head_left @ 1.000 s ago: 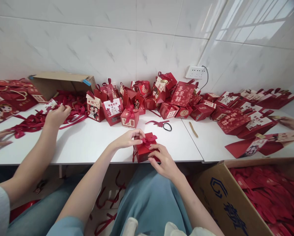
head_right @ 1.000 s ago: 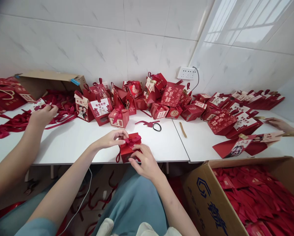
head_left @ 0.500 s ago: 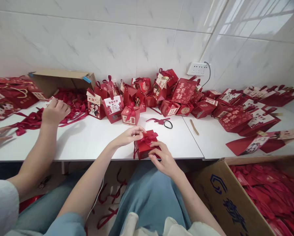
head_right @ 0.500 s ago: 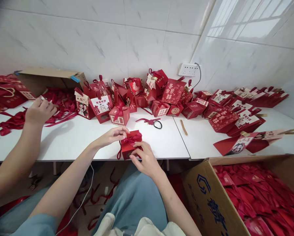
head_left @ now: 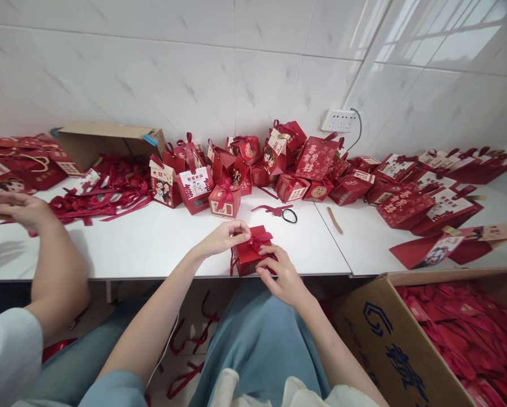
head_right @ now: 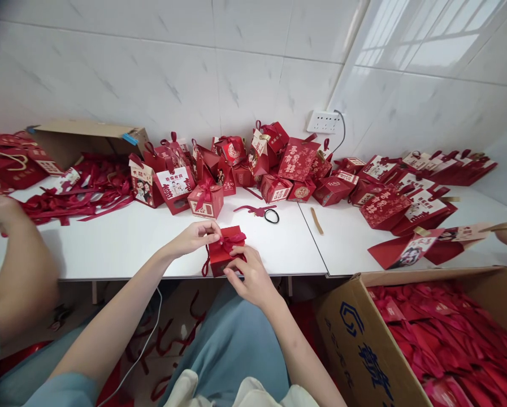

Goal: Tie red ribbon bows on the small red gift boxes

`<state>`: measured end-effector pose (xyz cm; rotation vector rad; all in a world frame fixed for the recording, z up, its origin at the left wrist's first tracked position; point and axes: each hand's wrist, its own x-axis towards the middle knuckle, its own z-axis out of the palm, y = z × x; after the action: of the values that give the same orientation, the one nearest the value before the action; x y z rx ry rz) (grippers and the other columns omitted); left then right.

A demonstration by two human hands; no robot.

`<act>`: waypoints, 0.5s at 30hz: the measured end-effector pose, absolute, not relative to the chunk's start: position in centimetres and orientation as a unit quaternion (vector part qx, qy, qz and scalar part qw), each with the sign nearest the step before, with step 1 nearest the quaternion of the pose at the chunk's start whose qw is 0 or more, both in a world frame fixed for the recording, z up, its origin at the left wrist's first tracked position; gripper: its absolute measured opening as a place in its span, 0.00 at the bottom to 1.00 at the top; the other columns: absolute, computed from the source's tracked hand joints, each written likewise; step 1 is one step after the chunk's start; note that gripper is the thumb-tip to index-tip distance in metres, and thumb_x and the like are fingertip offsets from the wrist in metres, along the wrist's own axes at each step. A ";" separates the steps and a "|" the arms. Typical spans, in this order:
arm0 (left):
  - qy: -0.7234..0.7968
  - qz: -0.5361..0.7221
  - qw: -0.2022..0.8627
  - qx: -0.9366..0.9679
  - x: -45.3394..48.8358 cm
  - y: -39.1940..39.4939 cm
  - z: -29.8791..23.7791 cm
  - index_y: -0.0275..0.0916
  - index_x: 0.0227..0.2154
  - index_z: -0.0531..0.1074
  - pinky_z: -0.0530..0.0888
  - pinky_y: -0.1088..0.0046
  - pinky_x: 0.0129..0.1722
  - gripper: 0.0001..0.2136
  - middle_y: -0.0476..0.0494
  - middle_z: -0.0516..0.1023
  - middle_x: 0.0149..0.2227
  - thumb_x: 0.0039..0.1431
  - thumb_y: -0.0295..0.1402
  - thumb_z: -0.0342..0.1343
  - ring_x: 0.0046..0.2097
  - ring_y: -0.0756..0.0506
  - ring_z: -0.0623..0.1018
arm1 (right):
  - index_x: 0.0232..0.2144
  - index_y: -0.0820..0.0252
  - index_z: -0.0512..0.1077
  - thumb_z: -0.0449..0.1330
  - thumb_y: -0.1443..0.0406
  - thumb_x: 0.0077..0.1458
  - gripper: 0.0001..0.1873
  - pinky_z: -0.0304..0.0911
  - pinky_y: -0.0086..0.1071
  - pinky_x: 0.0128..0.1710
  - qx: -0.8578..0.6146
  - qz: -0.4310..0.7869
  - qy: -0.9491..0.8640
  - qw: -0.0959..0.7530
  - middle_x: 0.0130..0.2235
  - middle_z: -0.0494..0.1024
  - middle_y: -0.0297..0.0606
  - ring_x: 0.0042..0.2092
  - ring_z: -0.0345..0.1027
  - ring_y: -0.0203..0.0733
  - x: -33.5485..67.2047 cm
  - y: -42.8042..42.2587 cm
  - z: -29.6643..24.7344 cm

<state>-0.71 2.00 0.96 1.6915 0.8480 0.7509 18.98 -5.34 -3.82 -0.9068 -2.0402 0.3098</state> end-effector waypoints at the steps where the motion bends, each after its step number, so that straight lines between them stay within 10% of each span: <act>1: 0.354 0.314 0.530 0.704 -0.8 2.0 0.9 0.36 0.28 0.68 0.65 0.75 0.33 0.12 0.50 0.70 0.28 0.51 0.42 0.57 0.31 0.51 0.69 | 0.30 0.59 0.70 0.54 0.66 0.57 0.06 0.63 0.44 0.49 -0.363 0.126 -0.817 0.431 0.42 0.70 0.45 0.50 0.64 0.48 19.0 -5.3 -3.9; 15: 0.360 0.335 0.554 0.672 -0.6 1.9 0.6 0.36 0.31 0.69 0.66 0.74 0.36 0.12 0.49 0.71 0.30 0.51 0.40 0.59 0.34 0.50 0.71 | 0.30 0.59 0.70 0.54 0.66 0.57 0.06 0.62 0.43 0.49 -0.361 0.133 -0.813 0.437 0.42 0.69 0.44 0.49 0.63 0.47 18.8 -5.3 -3.9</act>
<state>-0.61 1.88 0.60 1.5874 0.8517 0.7907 18.80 -5.32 -3.92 -0.8974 -2.0230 0.3312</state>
